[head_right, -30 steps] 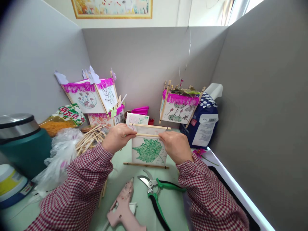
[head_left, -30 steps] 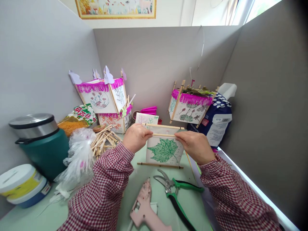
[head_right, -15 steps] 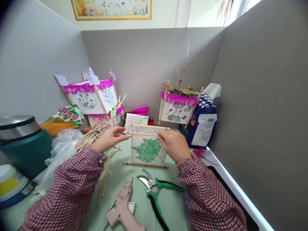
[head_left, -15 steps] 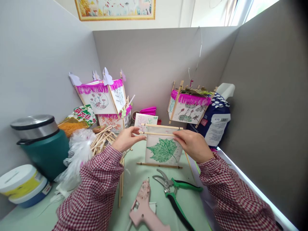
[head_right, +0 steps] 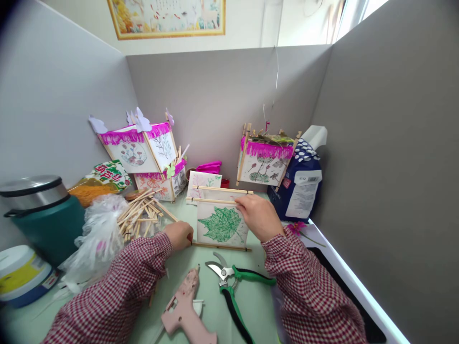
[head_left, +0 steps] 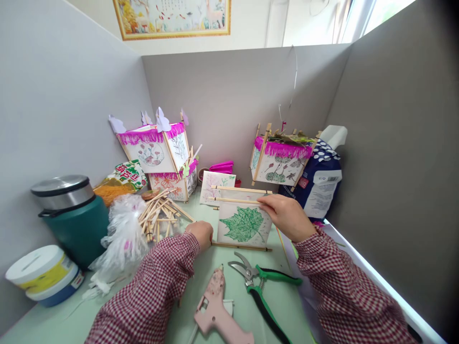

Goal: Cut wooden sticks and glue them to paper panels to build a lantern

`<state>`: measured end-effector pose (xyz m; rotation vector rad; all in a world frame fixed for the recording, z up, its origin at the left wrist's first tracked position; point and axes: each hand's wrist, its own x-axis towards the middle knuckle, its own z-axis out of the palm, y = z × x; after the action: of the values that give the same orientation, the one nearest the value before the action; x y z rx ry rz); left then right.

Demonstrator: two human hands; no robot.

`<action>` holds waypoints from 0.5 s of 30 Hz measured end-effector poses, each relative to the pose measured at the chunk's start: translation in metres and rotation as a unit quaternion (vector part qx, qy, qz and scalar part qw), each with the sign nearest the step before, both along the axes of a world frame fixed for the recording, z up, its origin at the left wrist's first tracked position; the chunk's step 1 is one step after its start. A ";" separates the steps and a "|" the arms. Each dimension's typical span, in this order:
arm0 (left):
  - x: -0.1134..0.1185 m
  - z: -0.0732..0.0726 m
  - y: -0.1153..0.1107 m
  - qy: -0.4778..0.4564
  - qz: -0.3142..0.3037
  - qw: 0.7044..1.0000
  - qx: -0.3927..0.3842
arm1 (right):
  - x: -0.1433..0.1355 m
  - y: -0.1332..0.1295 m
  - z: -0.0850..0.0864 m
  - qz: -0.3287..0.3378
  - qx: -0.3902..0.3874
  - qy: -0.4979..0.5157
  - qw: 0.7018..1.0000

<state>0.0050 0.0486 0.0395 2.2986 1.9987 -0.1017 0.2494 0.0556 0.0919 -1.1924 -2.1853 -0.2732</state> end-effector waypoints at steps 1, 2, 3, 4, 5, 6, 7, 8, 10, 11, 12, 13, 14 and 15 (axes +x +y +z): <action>-0.002 0.001 -0.001 0.001 -0.006 1.000 0.013 | 0.001 0.001 0.000 -0.001 -0.004 0.004 1.000; -0.005 0.003 -0.001 0.002 -0.011 1.000 0.026 | 0.002 0.001 0.001 -0.002 -0.008 0.010 1.000; -0.007 0.006 -0.001 0.003 -0.015 0.999 0.040 | 0.003 0.001 0.002 -0.005 -0.013 0.017 1.000; -0.010 0.010 -0.002 0.003 -0.020 0.998 0.054 | 0.004 0.001 0.002 -0.010 -0.019 0.024 0.999; -0.014 0.016 -0.001 0.003 -0.024 0.997 0.068 | 0.006 0.001 0.003 -0.017 -0.027 0.031 0.999; -0.017 0.022 -0.001 0.003 -0.027 0.996 0.082 | 0.008 0.000 0.005 -0.028 -0.037 0.036 0.998; -0.021 0.029 -0.001 0.004 -0.032 0.995 0.094 | 0.010 -0.002 0.006 -0.040 -0.048 0.042 0.997; -0.024 0.038 0.000 0.005 -0.035 0.994 0.106 | 0.012 -0.004 0.008 -0.049 -0.061 0.047 0.996; -0.031 0.057 0.000 0.005 -0.046 0.991 0.127 | 0.018 -0.010 0.010 -0.053 -0.096 0.058 0.992; -0.034 0.067 0.000 0.004 -0.052 0.990 0.134 | 0.021 -0.013 0.011 -0.045 -0.117 0.064 0.990; -0.037 0.078 -0.001 0.004 -0.058 0.988 0.141 | 0.023 -0.016 0.011 -0.035 -0.138 0.069 0.987; -0.039 0.089 -0.001 0.004 -0.061 0.987 0.150 | 0.025 -0.018 0.009 -0.024 -0.157 0.069 0.985; -0.041 0.099 -0.002 0.005 -0.063 0.985 0.162 | 0.025 -0.021 0.006 -0.017 -0.174 0.066 0.982; -0.041 0.109 -0.003 0.007 -0.067 0.982 0.177 | 0.025 -0.023 0.002 -0.013 -0.188 0.059 0.980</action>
<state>-0.0363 0.0460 0.1481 2.6474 2.0044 0.2481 0.2741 0.0325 0.0936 -1.3994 -2.1751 0.2066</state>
